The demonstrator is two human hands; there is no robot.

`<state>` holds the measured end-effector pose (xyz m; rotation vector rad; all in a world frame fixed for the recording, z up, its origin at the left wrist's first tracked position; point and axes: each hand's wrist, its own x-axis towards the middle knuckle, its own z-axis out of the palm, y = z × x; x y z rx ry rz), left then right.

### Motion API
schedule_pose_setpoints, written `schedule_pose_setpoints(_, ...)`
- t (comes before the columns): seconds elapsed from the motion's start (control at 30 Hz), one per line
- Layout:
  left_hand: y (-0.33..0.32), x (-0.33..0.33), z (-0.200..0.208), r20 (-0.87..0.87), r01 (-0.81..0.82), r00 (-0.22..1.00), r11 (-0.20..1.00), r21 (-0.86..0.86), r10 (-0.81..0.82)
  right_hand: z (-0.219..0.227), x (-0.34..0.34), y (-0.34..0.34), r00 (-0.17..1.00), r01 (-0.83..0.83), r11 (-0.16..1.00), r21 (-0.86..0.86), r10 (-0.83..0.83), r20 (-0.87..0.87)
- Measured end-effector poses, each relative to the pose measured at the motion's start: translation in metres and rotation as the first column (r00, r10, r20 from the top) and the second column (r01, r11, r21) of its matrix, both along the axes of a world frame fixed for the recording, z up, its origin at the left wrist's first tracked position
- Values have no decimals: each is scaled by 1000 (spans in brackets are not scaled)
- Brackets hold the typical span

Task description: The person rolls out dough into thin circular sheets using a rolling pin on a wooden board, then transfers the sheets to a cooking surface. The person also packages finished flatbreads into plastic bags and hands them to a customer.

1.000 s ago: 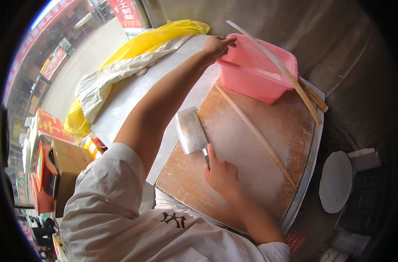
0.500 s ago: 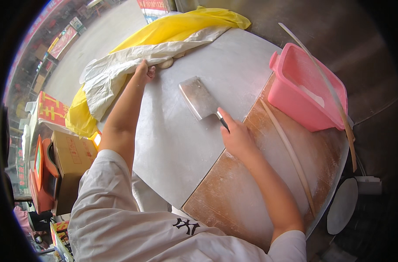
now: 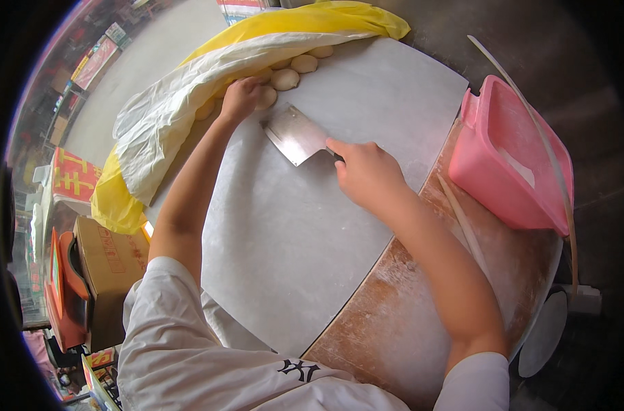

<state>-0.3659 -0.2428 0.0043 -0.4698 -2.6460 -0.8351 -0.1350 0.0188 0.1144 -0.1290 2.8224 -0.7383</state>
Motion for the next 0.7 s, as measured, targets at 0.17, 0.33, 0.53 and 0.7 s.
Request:
schedule_pose_setpoints(0.17, 20, 11, 16, 101, -40, 993, 991, -131, 54, -26, -49, -28, 992, 8, 1000, -3, -9, -128)
schedule_pose_setpoints(0.33, -7, 16, 26, 100, -147, 986, 982, 118, 135, -12, -49, -32, 957, -54, 997, -57, 35, -287)
schedule_pose_setpoints(0.53, -67, 97, 24, 636, -564, 717, 299, 770, -286, -8, 79, 64, 987, 110, 883, -457, -152, -56)
schedule_pose_setpoints(0.7, -49, 183, 30, 295, -522, 772, -298, 799, -563, -73, 124, 59, 913, 175, 856, -486, -326, -246)
